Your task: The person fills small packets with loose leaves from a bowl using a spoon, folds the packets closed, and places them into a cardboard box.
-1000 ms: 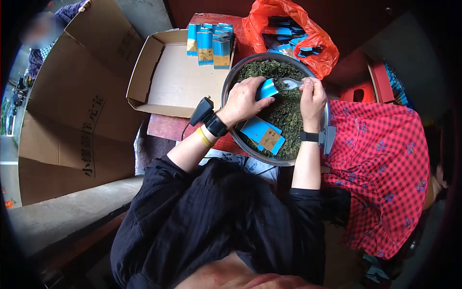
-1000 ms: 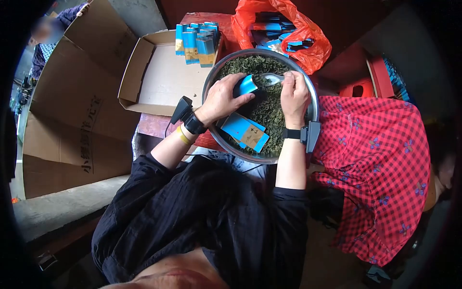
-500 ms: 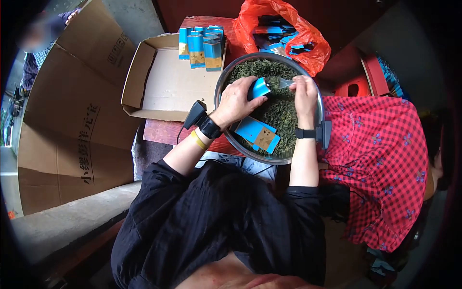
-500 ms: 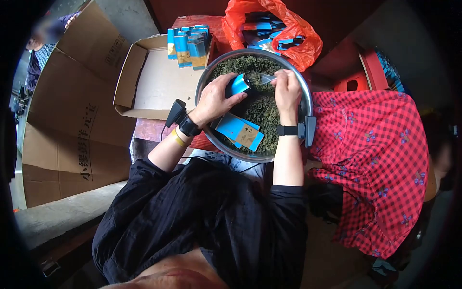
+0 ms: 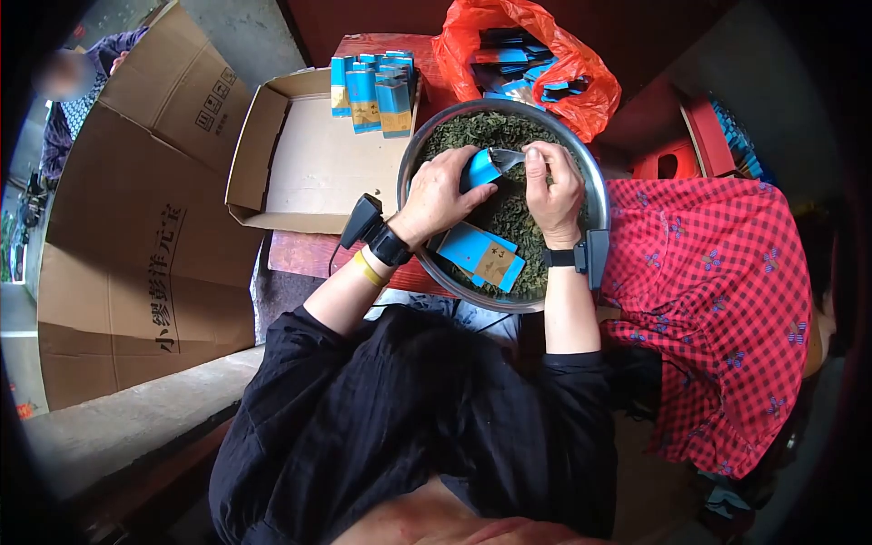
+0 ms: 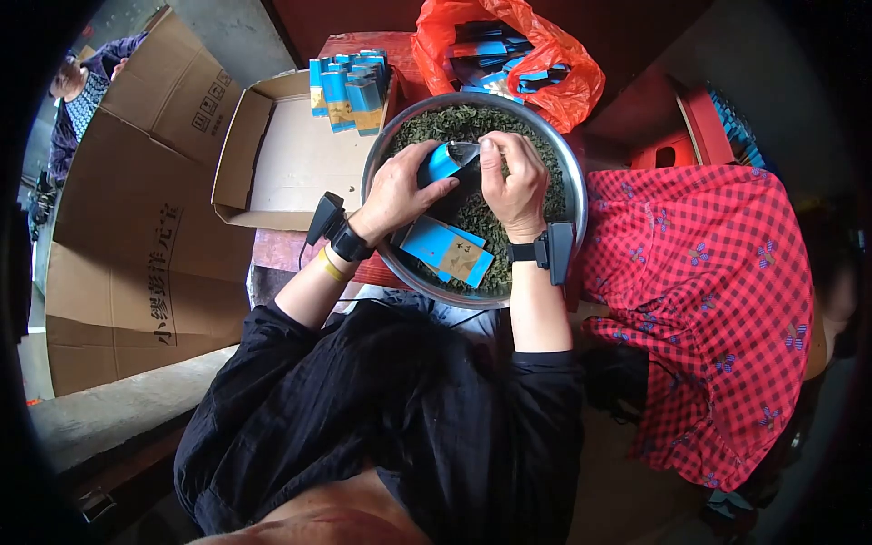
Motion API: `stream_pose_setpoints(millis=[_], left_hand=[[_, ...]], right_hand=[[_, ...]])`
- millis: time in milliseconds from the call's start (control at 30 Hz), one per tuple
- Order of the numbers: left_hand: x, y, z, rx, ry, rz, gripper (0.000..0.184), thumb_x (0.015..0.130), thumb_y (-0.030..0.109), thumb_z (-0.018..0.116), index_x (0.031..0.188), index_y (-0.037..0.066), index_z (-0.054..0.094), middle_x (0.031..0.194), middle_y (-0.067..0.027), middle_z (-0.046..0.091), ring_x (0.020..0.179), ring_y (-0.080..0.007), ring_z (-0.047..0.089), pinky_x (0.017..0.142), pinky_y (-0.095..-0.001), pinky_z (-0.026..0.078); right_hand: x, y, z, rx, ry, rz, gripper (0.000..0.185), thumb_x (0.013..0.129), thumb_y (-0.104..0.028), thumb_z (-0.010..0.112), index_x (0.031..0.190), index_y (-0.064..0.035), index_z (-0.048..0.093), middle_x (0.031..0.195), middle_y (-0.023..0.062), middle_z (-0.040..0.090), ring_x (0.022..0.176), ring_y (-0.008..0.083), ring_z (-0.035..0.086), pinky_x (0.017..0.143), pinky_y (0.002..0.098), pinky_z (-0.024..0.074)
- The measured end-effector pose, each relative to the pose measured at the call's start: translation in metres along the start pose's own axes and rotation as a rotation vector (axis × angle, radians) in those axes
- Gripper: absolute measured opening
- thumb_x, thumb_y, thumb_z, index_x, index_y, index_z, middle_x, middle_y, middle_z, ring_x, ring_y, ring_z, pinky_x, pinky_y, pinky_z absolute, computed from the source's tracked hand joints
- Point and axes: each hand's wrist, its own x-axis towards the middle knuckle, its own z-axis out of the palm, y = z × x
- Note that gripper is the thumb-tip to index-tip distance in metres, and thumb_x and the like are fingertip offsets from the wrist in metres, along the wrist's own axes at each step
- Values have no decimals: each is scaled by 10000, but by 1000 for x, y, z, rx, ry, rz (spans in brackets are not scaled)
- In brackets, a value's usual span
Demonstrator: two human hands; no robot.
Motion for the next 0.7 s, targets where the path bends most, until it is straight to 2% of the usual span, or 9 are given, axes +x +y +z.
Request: stream_pose_setpoints(millis=[100,200,400,433,467,533,567,600,700], left_hand=[[0,-1,0,25,7,11,562,786,295,772,1222,3,570,1098,-210,643,1006,-371,637,860,-415,516],[1,-1,0,8,1,17,562,790,299,770,1224,4,569,1099,-210,643,1008,-371,636,859,-416,515],[0,1,-2,-28,-7,-23,570,792,308,772,1233,10,565,1109,-209,640,1015,-371,632,869,-418,509],[0,1,-2,-25,10,-13,552,801,293,757,1234,11,564,1106,-211,640,1019,-372,630,875,-418,506],[0,2,-2,-23,24,-2,534,809,278,742,1236,12,562,1103,-212,639,1022,-372,628,881,-417,503],[1,5,-3,-72,33,18,503,815,243,704,1238,12,559,1106,-216,637,1027,-376,625,888,-418,500],[1,6,-4,-121,47,33,475,822,208,666,1240,12,557,1109,-220,636,1031,-380,623,895,-418,497],[1,6,-5,-122,50,37,475,822,208,666,1240,12,557,1109,-220,636,1031,-380,623,895,-418,497],[0,3,-4,-178,35,41,472,772,152,583,1218,0,553,1103,-227,624,1061,-402,591,928,-454,475]], right_hand=[[1,-8,2,-51,-8,-173,63,896,-124,618,878,-65,632,798,91,650,734,294,633,648,390,500],[0,-12,6,-10,-73,-166,53,889,-112,625,877,-62,634,798,86,655,729,281,633,644,379,501],[0,15,-9,-36,186,90,153,943,-165,579,892,-36,643,812,116,669,745,299,653,663,386,510],[-1,14,-12,-20,164,243,146,932,-166,582,912,-40,652,805,124,671,766,316,656,688,395,512],[-1,17,-13,-22,167,245,146,932,-166,582,912,-40,652,805,124,671,766,316,656,688,395,512],[5,20,-15,-191,51,92,112,877,-117,601,937,-45,661,843,127,674,820,326,655,743,405,512],[4,19,-13,-205,36,83,141,817,-69,594,938,-40,660,934,131,672,902,330,645,813,406,502],[4,16,-10,-168,29,60,160,777,-29,574,915,-43,654,1023,132,655,978,326,619,870,412,486],[4,1,-2,-66,-77,-120,199,730,20,546,888,-56,642,1064,122,640,1046,327,588,919,425,468]])
